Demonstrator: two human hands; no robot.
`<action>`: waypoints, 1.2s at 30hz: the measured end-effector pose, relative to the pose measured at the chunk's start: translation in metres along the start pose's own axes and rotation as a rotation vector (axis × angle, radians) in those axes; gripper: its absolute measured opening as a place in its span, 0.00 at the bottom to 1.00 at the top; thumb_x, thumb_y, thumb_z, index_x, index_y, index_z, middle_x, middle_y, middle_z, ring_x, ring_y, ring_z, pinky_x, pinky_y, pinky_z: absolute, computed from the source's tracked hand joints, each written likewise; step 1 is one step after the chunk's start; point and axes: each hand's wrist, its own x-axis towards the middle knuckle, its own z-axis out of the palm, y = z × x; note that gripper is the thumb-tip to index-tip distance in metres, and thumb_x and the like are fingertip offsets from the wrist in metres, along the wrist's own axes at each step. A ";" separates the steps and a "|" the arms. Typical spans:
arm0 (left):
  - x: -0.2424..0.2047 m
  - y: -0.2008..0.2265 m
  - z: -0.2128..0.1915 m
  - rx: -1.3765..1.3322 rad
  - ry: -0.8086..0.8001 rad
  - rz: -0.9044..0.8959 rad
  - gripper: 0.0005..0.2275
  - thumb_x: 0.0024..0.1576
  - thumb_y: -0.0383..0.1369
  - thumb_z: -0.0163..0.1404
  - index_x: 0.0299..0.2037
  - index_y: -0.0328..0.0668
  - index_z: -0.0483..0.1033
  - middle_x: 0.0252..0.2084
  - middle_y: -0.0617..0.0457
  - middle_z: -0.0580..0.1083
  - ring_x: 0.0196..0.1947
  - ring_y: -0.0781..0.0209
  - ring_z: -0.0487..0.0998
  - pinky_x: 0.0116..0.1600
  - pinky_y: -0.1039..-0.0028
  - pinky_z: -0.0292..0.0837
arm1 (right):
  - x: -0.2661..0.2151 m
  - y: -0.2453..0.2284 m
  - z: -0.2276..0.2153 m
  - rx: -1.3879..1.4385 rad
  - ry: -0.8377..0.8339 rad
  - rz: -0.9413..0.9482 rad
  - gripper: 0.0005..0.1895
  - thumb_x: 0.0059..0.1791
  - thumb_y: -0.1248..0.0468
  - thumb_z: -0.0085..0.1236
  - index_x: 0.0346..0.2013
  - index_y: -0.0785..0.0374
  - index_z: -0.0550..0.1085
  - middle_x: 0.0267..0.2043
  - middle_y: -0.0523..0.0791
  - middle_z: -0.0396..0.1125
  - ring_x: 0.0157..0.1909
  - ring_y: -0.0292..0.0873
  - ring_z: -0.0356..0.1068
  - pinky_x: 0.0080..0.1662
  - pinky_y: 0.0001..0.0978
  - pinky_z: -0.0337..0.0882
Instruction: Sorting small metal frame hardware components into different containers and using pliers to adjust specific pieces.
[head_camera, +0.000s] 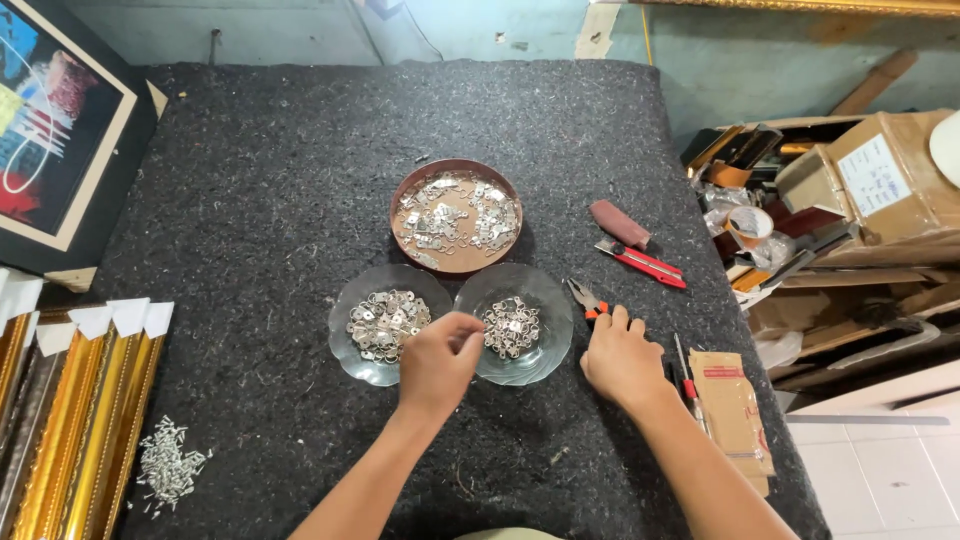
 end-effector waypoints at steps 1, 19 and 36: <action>0.006 -0.004 0.010 -0.002 -0.001 -0.002 0.05 0.45 0.33 0.51 0.30 0.56 0.77 0.26 0.61 0.77 0.27 0.63 0.78 0.34 0.75 0.71 | 0.002 0.001 0.004 -0.002 -0.002 0.000 0.24 0.42 0.58 0.44 0.47 0.72 0.61 0.49 0.57 0.55 0.49 0.56 0.59 0.36 0.59 0.67; 0.033 -0.021 0.042 0.446 0.041 0.408 0.06 0.39 0.34 0.57 0.20 0.52 0.70 0.22 0.61 0.66 0.32 0.59 0.67 0.30 0.73 0.66 | 0.010 0.007 0.019 0.000 0.025 -0.012 0.25 0.40 0.57 0.47 0.46 0.70 0.61 0.50 0.55 0.54 0.48 0.55 0.58 0.34 0.59 0.67; -0.015 0.002 -0.118 -0.257 0.259 -0.239 0.13 0.51 0.37 0.43 0.38 0.42 0.77 0.38 0.56 0.77 0.42 0.68 0.75 0.45 0.78 0.69 | -0.002 0.003 -0.017 0.169 -0.180 0.088 0.31 0.42 0.52 0.43 0.55 0.62 0.52 0.66 0.49 0.37 0.63 0.55 0.44 0.54 0.49 0.60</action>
